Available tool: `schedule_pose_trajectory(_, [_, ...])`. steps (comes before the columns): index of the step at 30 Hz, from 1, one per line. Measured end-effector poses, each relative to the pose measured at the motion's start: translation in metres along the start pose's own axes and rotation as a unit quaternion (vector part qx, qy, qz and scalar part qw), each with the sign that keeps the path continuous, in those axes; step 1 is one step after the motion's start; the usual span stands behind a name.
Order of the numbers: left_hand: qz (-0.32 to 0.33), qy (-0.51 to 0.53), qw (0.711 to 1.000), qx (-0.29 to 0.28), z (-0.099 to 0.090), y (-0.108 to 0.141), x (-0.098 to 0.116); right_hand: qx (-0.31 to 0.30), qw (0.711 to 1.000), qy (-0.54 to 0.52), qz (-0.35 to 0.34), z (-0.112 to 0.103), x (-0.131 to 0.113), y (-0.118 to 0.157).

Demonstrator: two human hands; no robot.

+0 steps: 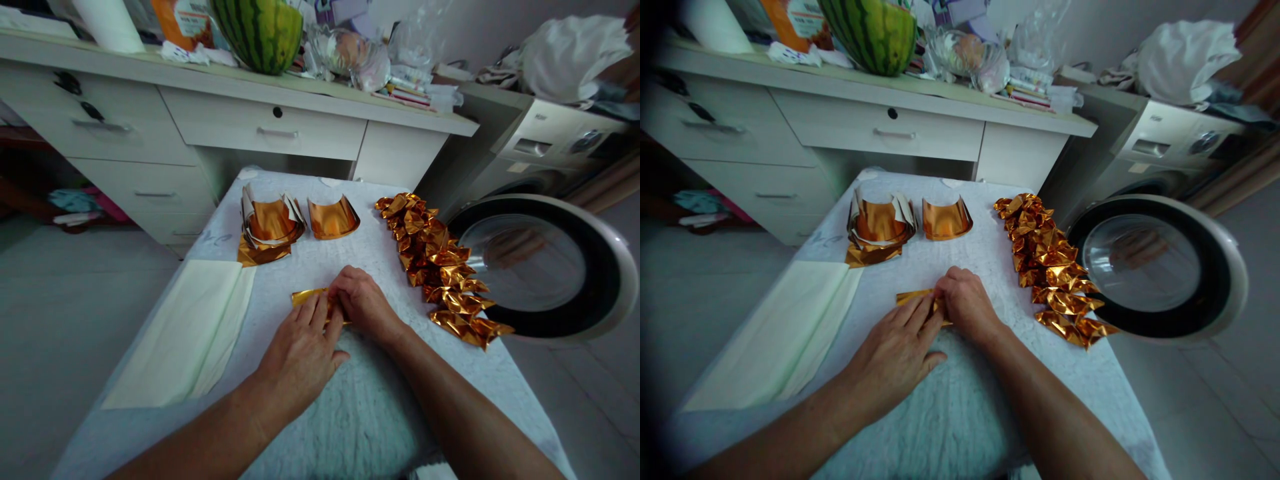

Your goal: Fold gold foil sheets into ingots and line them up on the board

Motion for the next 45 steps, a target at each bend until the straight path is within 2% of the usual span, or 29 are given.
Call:
schedule_pose_trajectory(9, [0.0,0.028,1.0,-0.006,0.01,0.014,0.005,-0.043,0.996,0.054,0.058,-0.003,-0.009,0.004])
schedule_pose_trajectory(14, [0.02,0.052,0.998,-0.035,0.014,0.025,-0.001,-0.061,0.991,0.09,0.077,-0.005,-0.018,0.009])
schedule_pose_trajectory(20, [0.048,0.069,0.994,-0.068,0.016,0.044,-0.014,-0.071,0.989,0.109,0.062,-0.006,-0.02,0.015])
schedule_pose_trajectory(30, [0.05,0.05,0.997,-0.005,0.003,0.072,-0.027,-0.056,0.984,0.151,0.076,-0.004,-0.032,0.019])
schedule_pose_trajectory(37, [0.08,0.056,0.995,-0.005,-0.004,0.062,-0.032,-0.033,0.977,0.183,0.1,0.007,-0.036,0.018])
schedule_pose_trajectory(40, [0.095,0.054,0.994,-0.005,-0.005,0.056,-0.032,-0.045,0.979,0.177,0.097,0.006,-0.035,0.019])
schedule_pose_trajectory(45, [0.106,0.036,0.993,0.034,-0.008,0.055,-0.031,-0.088,0.983,0.139,0.083,-0.002,-0.027,0.02])
Point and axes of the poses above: each hand's wrist, its own y-axis away from the middle knuckle, its own z-axis out of the palm, x = y × z, the point moved 4 cm from there along -y, towards the middle knuckle, and after that the axes turned 9 degrees about -x, right-handed, at the moved point
